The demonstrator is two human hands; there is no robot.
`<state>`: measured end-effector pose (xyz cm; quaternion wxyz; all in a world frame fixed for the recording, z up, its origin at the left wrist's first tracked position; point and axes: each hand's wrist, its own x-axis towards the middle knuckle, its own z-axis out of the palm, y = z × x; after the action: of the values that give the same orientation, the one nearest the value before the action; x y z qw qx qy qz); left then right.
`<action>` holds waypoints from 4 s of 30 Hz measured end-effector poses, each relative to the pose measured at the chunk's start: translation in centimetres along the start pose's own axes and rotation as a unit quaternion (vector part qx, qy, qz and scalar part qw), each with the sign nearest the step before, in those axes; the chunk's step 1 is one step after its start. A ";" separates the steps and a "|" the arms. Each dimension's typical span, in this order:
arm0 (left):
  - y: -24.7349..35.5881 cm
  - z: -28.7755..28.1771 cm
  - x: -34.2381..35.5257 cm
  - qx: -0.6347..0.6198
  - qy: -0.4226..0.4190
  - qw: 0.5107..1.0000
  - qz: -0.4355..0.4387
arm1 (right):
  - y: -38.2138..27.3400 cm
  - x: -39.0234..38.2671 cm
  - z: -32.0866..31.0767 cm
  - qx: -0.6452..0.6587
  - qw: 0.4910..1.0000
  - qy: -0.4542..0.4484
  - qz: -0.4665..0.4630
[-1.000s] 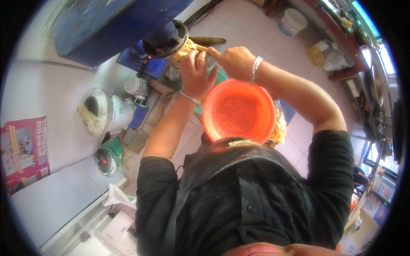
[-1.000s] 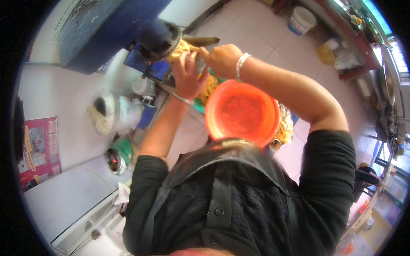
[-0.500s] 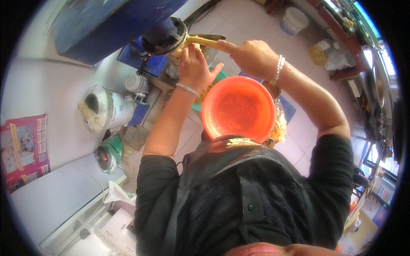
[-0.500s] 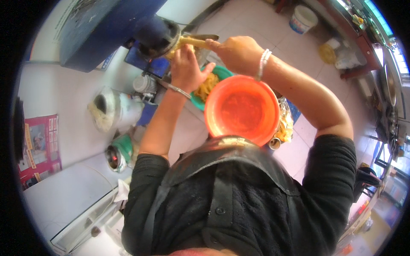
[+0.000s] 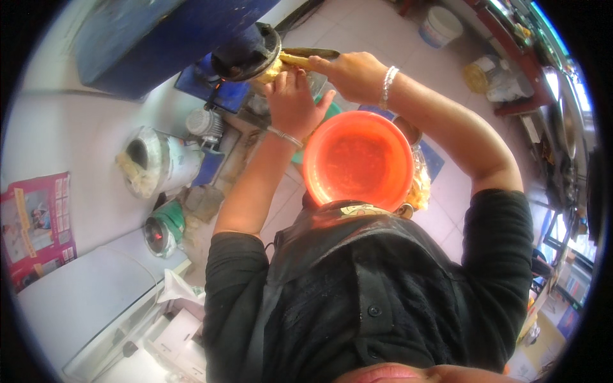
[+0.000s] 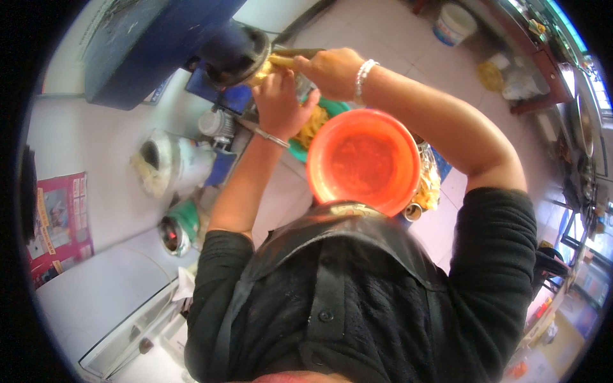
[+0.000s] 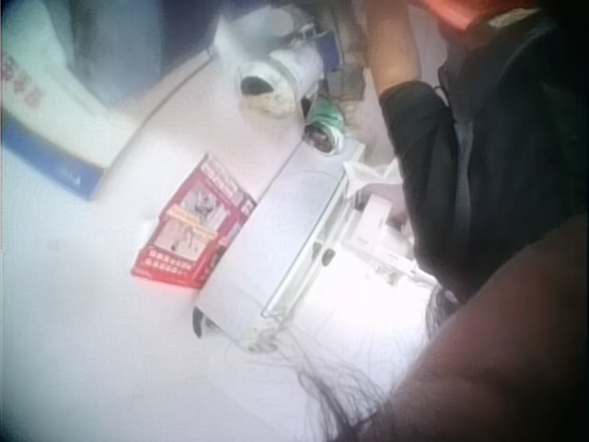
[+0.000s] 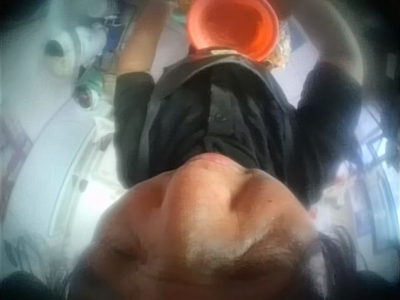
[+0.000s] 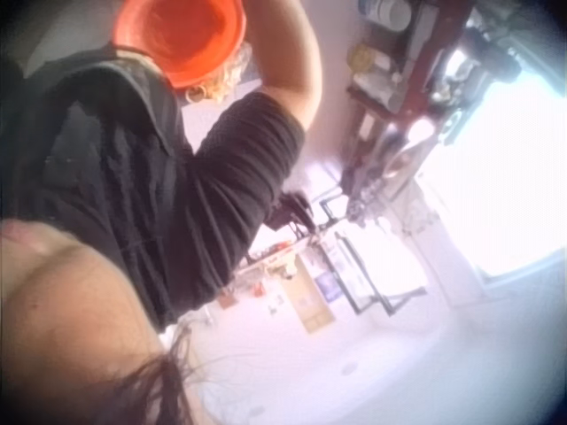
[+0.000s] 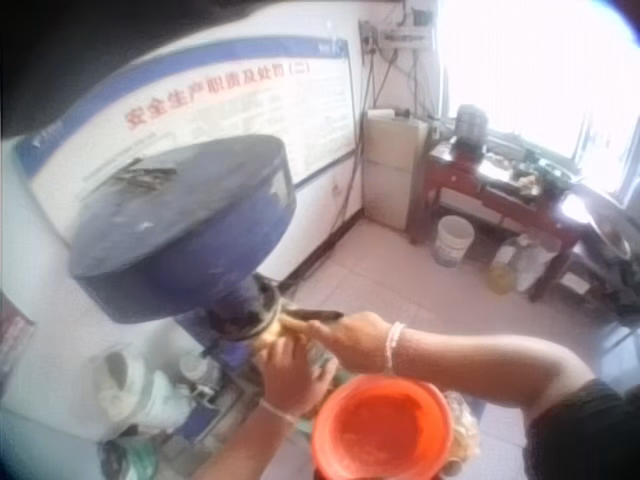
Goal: The person operates a noodle extrusion machine, feeding dough into the hopper and guiding the extruded noodles into a green bowl. They use a wooden stick to manage the noodles and later transfer the finished noodles into an orange bowl.
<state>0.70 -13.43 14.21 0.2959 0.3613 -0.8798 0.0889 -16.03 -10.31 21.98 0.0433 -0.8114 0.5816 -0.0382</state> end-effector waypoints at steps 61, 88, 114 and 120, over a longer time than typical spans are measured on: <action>-3.0 -1.2 -1.4 -0.034 -0.027 0.997 0.060 | -2.2 -2.7 -0.6 -0.012 0.997 -0.057 0.042; -2.1 -2.0 -0.5 -0.068 -0.117 0.989 0.058 | -0.3 0.0 -0.3 0.036 0.999 -0.029 0.024; -6.3 -1.2 -4.3 -0.195 0.033 0.979 -0.053 | -2.9 -3.2 -0.9 -0.034 0.998 -0.045 0.017; -7.6 -1.7 -3.9 -0.258 0.033 0.964 -0.058 | -2.8 -3.0 -0.3 -0.001 1.000 -0.007 0.021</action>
<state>8.90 -15.99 12.86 0.4124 0.3203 -0.8402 -0.1464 -14.42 -6.58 22.59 0.0470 -0.7994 0.5982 -0.0308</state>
